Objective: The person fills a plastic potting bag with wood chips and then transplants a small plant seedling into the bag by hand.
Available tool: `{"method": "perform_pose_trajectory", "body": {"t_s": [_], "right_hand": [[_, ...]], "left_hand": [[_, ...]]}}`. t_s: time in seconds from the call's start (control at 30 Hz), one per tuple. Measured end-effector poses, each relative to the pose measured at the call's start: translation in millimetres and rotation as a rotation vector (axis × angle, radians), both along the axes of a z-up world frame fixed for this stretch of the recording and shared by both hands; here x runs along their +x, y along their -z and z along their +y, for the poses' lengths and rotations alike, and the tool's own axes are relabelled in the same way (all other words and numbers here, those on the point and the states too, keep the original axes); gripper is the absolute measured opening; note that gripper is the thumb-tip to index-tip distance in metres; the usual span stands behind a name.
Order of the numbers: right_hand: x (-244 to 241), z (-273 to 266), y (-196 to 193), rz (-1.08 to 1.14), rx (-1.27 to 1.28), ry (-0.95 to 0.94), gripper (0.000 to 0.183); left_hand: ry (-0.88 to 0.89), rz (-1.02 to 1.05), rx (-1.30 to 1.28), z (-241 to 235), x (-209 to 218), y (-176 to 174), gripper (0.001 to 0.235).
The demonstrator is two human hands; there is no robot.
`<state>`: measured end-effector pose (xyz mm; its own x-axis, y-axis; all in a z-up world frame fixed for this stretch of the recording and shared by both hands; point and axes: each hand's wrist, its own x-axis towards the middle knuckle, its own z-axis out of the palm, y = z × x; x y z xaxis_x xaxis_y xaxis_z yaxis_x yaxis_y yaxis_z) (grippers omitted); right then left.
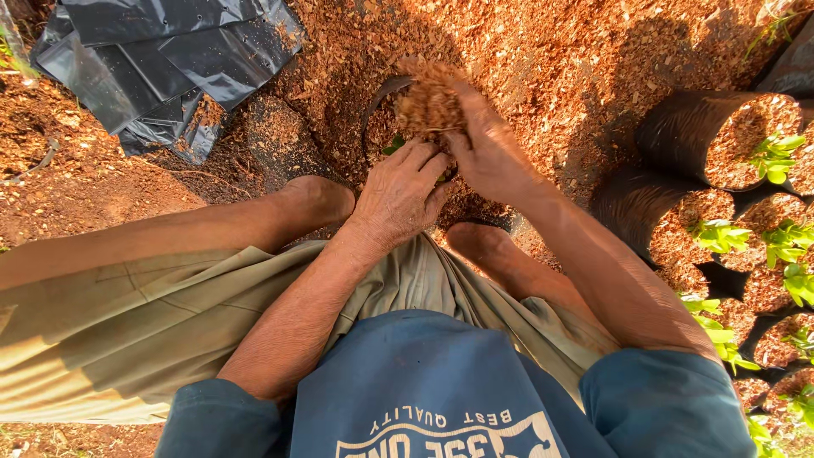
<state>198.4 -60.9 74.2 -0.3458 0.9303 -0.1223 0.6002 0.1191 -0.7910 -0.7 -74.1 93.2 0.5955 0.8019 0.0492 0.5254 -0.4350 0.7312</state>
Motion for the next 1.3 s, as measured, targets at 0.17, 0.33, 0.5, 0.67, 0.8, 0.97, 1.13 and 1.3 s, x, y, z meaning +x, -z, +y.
{"method": "perform_pose_trajectory", "body": {"t_s": [0.17, 0.33, 0.5, 0.67, 0.8, 0.97, 1.13, 1.3], "right_hand": [[-12.8, 8.2, 14.2, -0.310, 0.102, -0.148, 0.048], [-12.6, 20.7, 39.8, -0.349, 0.154, -0.121, 0.049], [16.5, 27.8, 53.3, 0.028, -0.478, 0.120, 0.060], [11.5, 15.1, 55.9, 0.277, -0.449, 0.135, 0.089], [6.8, -6.2, 15.2, -0.128, -0.262, 0.034, 0.076], [-11.0, 44.3, -61.2, -0.561, -0.831, -0.032, 0.066], [2.1, 62.2, 22.2, -0.534, -0.235, -0.241, 0.047], [20.1, 57.7, 115.7, -0.694, -0.092, -0.278, 0.018]], "left_hand": [[0.020, 0.075, -0.072, 2.9, -1.5, 1.5, 0.034], [-0.023, 0.021, -0.077, 7.5, -2.6, 5.6, 0.041], [-0.352, -0.103, 0.043, 6.7, -10.3, 24.7, 0.062], [-0.735, -0.559, -0.813, 17.5, -12.1, 86.9, 0.063], [-0.699, -0.609, -0.901, 32.1, -25.7, 93.0, 0.059], [-0.517, -0.313, -0.623, 73.7, -12.5, 89.0, 0.030], [-0.593, -0.133, -0.469, 76.9, 6.3, 98.3, 0.021], [-0.456, -0.229, -0.340, 79.2, 13.6, 99.9, 0.021]]}}
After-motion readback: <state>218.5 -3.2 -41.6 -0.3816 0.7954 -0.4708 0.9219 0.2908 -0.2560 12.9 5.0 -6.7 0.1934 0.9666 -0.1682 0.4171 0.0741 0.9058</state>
